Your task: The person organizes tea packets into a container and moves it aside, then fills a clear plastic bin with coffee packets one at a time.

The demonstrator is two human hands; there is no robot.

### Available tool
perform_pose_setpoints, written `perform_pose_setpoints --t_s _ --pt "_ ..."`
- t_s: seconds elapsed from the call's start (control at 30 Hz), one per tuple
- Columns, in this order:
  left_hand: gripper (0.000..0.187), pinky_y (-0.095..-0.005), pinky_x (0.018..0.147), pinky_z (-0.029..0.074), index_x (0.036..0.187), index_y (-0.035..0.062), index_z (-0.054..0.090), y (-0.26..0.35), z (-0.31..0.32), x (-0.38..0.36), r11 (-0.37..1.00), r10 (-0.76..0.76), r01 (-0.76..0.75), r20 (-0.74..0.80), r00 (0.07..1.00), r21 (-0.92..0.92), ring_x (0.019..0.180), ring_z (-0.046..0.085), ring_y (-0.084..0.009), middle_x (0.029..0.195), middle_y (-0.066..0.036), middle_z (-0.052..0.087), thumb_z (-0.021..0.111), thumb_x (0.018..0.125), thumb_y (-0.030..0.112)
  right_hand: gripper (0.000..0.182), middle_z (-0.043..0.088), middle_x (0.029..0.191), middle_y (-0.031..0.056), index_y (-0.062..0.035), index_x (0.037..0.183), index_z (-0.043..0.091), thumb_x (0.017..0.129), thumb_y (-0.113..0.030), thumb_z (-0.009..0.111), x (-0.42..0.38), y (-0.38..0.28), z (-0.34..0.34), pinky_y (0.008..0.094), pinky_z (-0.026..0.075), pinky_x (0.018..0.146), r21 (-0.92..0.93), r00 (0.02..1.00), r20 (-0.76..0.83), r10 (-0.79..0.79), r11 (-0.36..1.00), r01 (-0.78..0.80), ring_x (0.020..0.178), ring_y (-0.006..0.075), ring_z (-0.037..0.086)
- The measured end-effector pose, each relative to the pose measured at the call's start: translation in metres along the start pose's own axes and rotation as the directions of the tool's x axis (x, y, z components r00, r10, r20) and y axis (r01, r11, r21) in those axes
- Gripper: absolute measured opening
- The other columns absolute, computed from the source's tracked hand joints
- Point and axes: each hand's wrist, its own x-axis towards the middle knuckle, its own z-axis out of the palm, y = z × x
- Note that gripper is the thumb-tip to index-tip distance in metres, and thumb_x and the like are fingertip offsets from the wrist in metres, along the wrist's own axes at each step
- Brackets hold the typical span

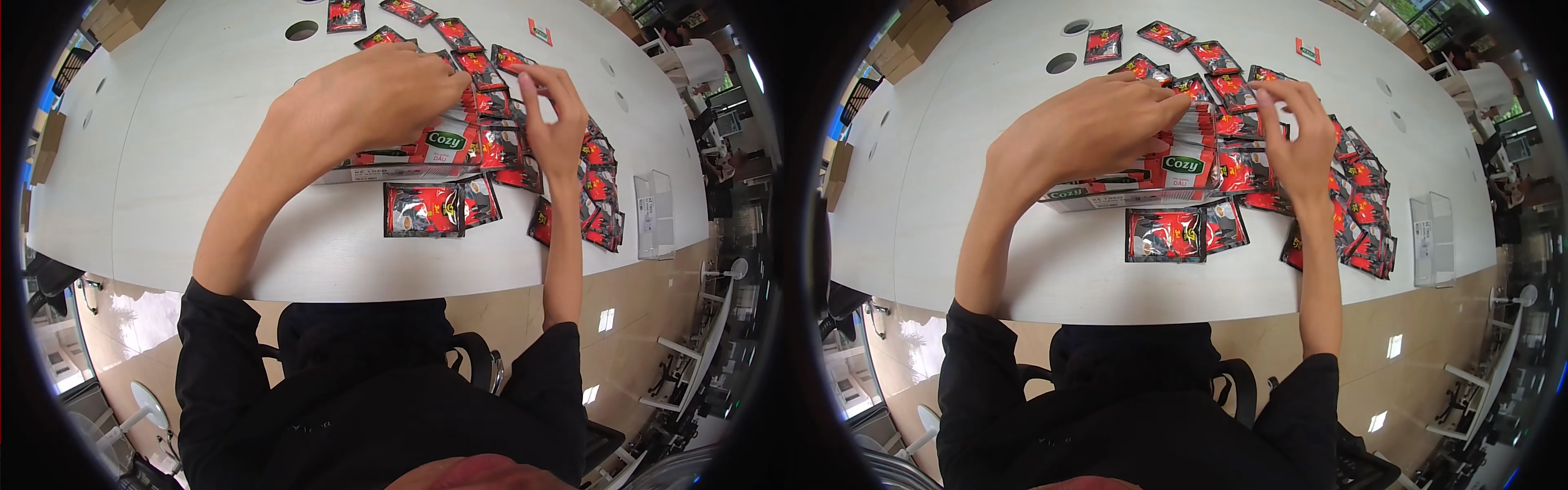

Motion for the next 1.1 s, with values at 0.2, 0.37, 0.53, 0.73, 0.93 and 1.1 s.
perform_pose_setpoints --t_s 0.2,0.37,0.53,0.73,0.93,1.1 --pt "0.031 -0.0421 0.095 0.051 0.118 0.0013 0.06 -0.004 -0.003 -0.002 0.999 0.041 -0.043 -0.059 0.997 -0.023 0.105 0.065 -0.0337 0.106 -0.015 0.07 0.07 0.094 0.018 0.046 0.061 0.138 0.0214 -0.0109 0.118 0.076 0.105 -0.047 0.051 0.019 0.157 0.031 0.0475 0.044 0.107 -0.333 0.95 0.193 0.245 0.927 -0.172 0.128 0.0393 0.057" --pt "0.031 -0.0421 0.096 0.051 0.115 0.0012 0.059 -0.005 -0.014 -0.006 0.998 -0.007 0.006 -0.019 1.0 -0.056 0.107 0.064 -0.0335 0.108 -0.015 0.07 0.071 0.093 0.018 0.061 0.052 0.15 0.024 -0.0113 0.121 0.076 0.105 -0.056 0.037 0.026 0.242 0.057 0.053 0.035 0.116 -0.469 0.878 0.19 0.44 0.826 -0.312 0.139 0.0477 0.045" --pt "0.033 -0.0423 0.096 0.05 0.118 0.0012 0.058 -0.012 -0.014 -0.007 0.997 -0.032 0.027 -0.063 0.998 -0.078 0.108 0.064 -0.0335 0.113 -0.015 0.069 0.071 0.092 0.017 0.063 0.053 0.152 0.0168 -0.0131 0.123 0.075 0.107 -0.054 0.031 0.039 0.25 0.062 0.0534 0.032 0.118 -0.375 0.775 0.024 0.632 0.724 -0.579 0.141 0.0465 0.044" --pt "0.037 -0.0437 0.097 0.048 0.124 0.0041 0.058 -0.021 -0.016 -0.005 0.996 -0.027 0.023 -0.051 0.998 -0.091 0.11 0.063 -0.0331 0.116 -0.013 0.068 0.071 0.093 0.019 0.065 0.048 0.157 0.0075 -0.0165 0.13 0.072 0.107 -0.057 0.028 0.052 0.272 0.075 0.0567 0.026 0.12 -0.392 0.814 0.053 0.578 0.762 -0.515 0.149 0.0361 0.034" --pt "0.037 -0.0432 0.097 0.049 0.124 0.0043 0.058 -0.019 -0.012 0.001 0.997 -0.022 0.019 -0.035 0.999 -0.079 0.109 0.063 -0.0331 0.112 -0.012 0.069 0.071 0.094 0.022 0.071 0.046 0.159 0.0036 -0.0178 0.142 0.063 0.106 -0.061 0.021 0.051 0.268 0.081 0.0564 0.018 0.123 -0.506 0.837 0.05 0.544 0.737 -0.449 0.151 0.0368 0.031" --pt "0.037 -0.0433 0.099 0.049 0.124 0.0045 0.059 -0.023 -0.007 0.004 0.998 -0.021 0.02 -0.027 0.999 -0.064 0.108 0.064 -0.0334 0.109 -0.013 0.068 0.071 0.094 0.023 0.079 0.051 0.156 0.0088 -0.0156 0.143 0.062 0.105 -0.067 0.015 0.053 0.268 0.082 0.054 0.011 0.125 -0.437 0.783 0.044 0.62 0.717 -0.543 0.152 0.0349 0.028"
